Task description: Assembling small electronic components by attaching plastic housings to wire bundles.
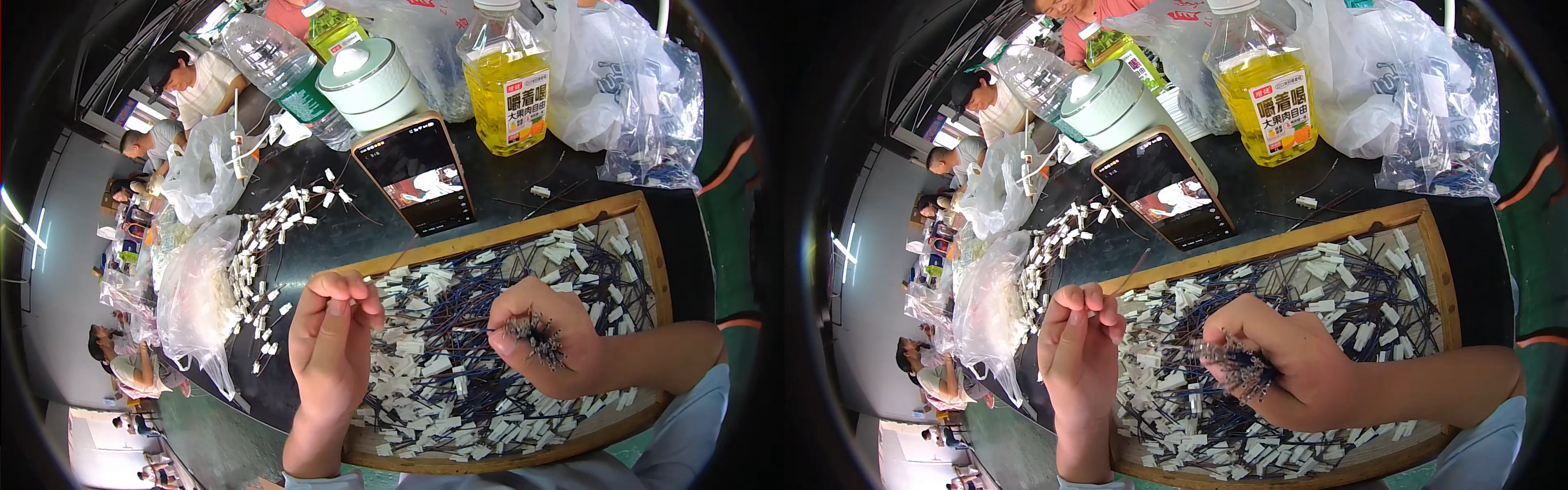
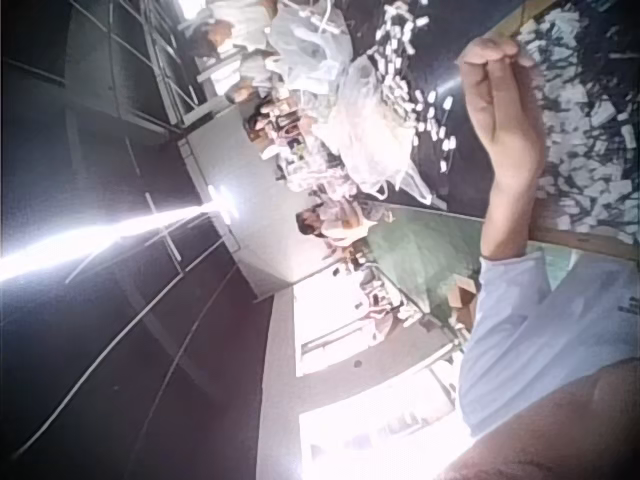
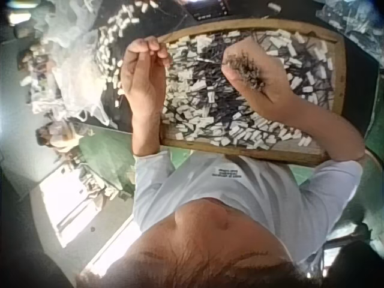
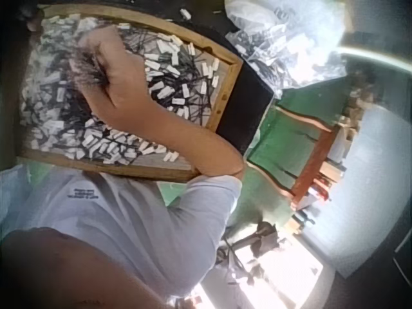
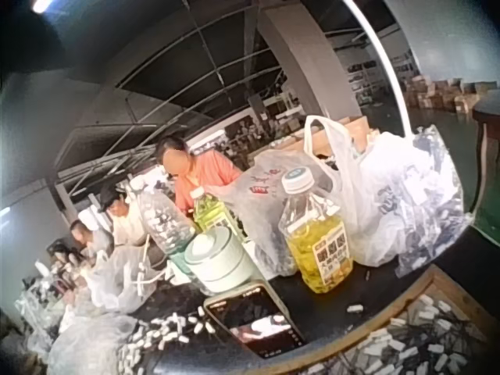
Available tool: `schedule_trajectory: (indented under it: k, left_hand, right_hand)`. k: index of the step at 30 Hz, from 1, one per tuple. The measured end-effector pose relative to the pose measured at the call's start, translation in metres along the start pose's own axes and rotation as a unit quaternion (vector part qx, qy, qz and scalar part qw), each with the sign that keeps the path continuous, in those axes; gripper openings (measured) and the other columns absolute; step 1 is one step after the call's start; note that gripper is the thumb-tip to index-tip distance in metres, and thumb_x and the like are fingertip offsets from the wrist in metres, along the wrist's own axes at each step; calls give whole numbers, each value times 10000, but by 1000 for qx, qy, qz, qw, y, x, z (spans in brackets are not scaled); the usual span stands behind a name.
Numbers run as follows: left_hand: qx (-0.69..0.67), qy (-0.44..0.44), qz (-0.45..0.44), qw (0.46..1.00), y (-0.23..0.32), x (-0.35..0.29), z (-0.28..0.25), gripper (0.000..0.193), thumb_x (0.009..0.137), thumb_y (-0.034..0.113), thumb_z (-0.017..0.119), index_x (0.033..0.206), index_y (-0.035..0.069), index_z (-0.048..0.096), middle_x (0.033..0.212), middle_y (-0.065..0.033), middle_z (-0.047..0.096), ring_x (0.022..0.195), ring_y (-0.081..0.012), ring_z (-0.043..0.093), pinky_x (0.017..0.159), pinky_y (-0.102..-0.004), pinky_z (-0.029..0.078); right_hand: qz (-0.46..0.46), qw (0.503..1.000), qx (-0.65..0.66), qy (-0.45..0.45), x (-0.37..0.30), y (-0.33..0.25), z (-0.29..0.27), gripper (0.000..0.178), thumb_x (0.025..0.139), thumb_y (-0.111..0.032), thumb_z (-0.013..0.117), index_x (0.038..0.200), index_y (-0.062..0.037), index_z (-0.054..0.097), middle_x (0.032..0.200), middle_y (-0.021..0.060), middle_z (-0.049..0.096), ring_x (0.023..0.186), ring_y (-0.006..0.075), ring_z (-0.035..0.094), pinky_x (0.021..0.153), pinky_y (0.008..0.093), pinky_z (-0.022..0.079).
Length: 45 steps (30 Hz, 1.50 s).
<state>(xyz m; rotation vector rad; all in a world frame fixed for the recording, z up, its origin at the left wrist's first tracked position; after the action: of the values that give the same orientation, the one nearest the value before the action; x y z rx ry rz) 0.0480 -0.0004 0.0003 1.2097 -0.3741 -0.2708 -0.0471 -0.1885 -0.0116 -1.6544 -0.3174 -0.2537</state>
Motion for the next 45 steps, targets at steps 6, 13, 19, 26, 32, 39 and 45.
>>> schedule_trajectory:
  k: [6,13,19,26,32,39,45]
  left_hand:
    - [114,-174,110,972,4,-17,24,433,982,112,368,1391,14,263,1279,-249,478,1100,-325,555,939,-424,453]
    - [92,-326,66,939,3,-33,37,553,987,187,364,1463,87,101,1374,-291,359,1253,-400,407,1051,-487,308]
    - [62,-334,74,938,5,-32,38,569,982,147,372,1466,90,79,1359,-285,386,1259,-393,406,1046,-447,327]
    - [280,-382,147,868,9,-32,52,599,938,84,458,1443,14,143,1252,-251,518,1163,-344,526,962,-420,437]
    - [425,-298,336,786,14,-19,49,376,723,45,691,1081,-48,620,1045,-189,643,977,-312,639,837,-400,536]
    - [457,-241,401,757,30,-18,41,271,725,69,694,982,-14,671,809,-95,676,743,-233,672,645,-330,564]
    - [445,-165,305,826,36,24,-3,217,901,151,514,889,0,671,716,-98,663,488,-170,577,474,-297,459]
  right_hand:
    - [-52,999,9,-11,3,-8,3,113,795,-6,662,892,-19,604,733,51,631,535,83,572,471,218,405]
    - [-13,998,39,-54,1,-13,-2,190,776,-97,716,926,-45,610,817,50,659,664,178,662,567,249,499]
    - [-22,999,24,-38,0,-11,-1,183,767,-89,719,930,-50,645,808,64,668,668,191,664,567,258,501]
    - [-46,995,11,-91,1,-10,1,188,771,-94,718,949,-55,671,842,77,685,696,202,672,597,267,511]
    - [-33,999,-4,-25,5,-10,-5,132,760,-72,728,870,-20,677,825,97,688,692,201,677,600,266,520]
    - [-20,999,-41,3,6,-13,-8,124,744,-67,744,840,-30,674,757,78,677,631,165,657,554,246,497]
    - [-34,999,-15,-20,8,-7,-2,157,738,-120,769,836,-58,664,747,55,673,601,137,640,527,228,478]
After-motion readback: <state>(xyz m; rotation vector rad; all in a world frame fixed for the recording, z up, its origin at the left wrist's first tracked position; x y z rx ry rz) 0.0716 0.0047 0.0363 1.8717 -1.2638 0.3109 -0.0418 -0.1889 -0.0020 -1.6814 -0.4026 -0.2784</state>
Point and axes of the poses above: each hand's wrist, its own x-axis towards the middle knuckle, its own z-axis out of the palm, y = z × x, the point moved 4 cm from there along x, towards the middle knuckle
